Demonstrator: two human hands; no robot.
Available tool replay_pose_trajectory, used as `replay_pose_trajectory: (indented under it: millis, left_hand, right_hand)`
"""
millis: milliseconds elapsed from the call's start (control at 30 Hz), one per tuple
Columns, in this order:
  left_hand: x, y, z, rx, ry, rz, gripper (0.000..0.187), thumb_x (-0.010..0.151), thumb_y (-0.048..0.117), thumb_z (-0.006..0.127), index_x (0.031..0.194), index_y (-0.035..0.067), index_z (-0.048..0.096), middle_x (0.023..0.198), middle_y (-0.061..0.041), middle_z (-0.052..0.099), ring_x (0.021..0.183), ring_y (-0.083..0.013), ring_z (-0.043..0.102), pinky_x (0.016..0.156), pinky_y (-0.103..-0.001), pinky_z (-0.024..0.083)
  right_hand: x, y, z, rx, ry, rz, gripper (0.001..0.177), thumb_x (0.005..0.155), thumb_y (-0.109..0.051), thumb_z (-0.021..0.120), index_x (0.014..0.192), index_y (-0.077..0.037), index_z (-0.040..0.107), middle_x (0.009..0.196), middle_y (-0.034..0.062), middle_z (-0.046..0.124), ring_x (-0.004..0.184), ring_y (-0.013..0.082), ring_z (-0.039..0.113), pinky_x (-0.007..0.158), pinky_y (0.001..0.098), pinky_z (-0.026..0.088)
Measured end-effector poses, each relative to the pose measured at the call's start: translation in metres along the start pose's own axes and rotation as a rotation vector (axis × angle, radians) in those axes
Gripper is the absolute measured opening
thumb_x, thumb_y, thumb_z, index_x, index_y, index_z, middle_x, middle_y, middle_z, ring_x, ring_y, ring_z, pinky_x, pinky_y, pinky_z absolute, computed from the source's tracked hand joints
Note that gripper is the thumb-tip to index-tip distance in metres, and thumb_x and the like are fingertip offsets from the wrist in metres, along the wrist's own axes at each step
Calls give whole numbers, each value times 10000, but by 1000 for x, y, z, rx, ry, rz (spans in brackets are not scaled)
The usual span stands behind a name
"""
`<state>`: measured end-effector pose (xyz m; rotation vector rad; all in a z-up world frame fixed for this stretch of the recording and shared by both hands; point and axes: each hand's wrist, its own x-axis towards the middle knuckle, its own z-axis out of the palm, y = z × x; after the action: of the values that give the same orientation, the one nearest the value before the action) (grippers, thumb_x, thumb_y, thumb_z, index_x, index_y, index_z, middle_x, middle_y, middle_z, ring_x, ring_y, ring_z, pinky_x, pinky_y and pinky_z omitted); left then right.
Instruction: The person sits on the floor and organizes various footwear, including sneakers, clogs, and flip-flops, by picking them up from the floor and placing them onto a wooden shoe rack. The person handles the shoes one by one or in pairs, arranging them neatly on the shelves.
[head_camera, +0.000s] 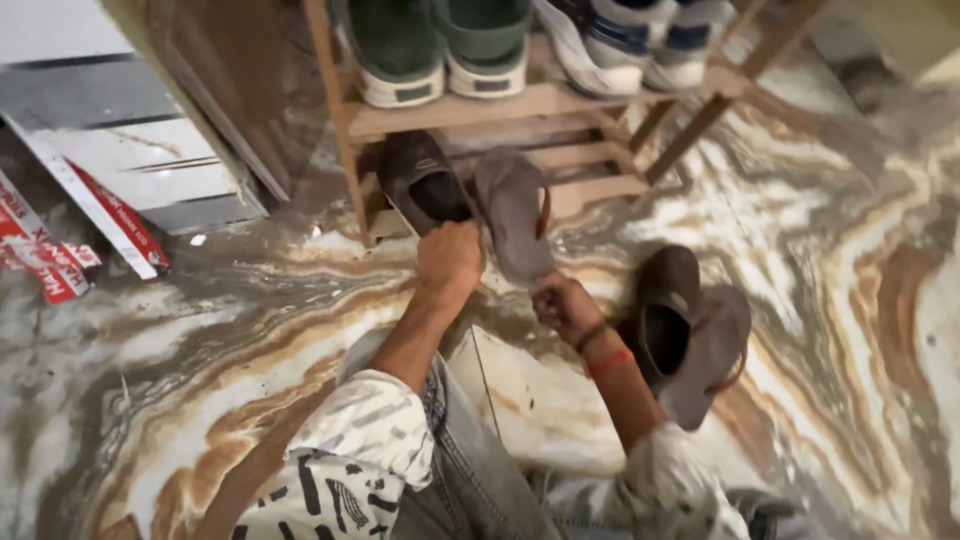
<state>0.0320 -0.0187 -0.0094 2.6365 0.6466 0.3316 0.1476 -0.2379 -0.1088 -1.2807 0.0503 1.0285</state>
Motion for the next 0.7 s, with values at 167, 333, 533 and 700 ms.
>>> replay_pose_trajectory:
  millis: [167,333,533,700]
  left_hand:
    - [-54,55,-31,-50,-110,220,186,839,245,704,923,82,739,867,-188,734,824,-389,720,725,-509,564]
    - [-113,103,-18,-14,-130,368,169,876,232,661,908,75,713,733,-211,702,684,-411,704,637,-541,558]
    - [-128,135,49,-72,-138,501,155,869,208,660,908,62,696,726,-223,703,698,-422,705,658,-545,565]
    - [-125,134,104,-77,-258,519,171,862,152,648,1011,85,699,763,-237,715,747,-433,709,706,-546,563]
  right_hand:
    - [-146,57,-65,64,-119,-170,177,971,-129,588,814,-46,587,630,5,473,491,92,370,439,262,280]
    - [-251,52,-154,28,287,-249,174,932,-178,604,801,-64,609,636,-19,465,515,92,388,466,260,314]
    - [-284,32,-296,113,587,-202,188,903,-244,573,787,-98,599,579,20,475,441,121,367,419,268,291]
    - [-269,55,-373,146,563,134,244,897,-237,605,706,-122,505,550,9,447,405,117,349,367,267,269]
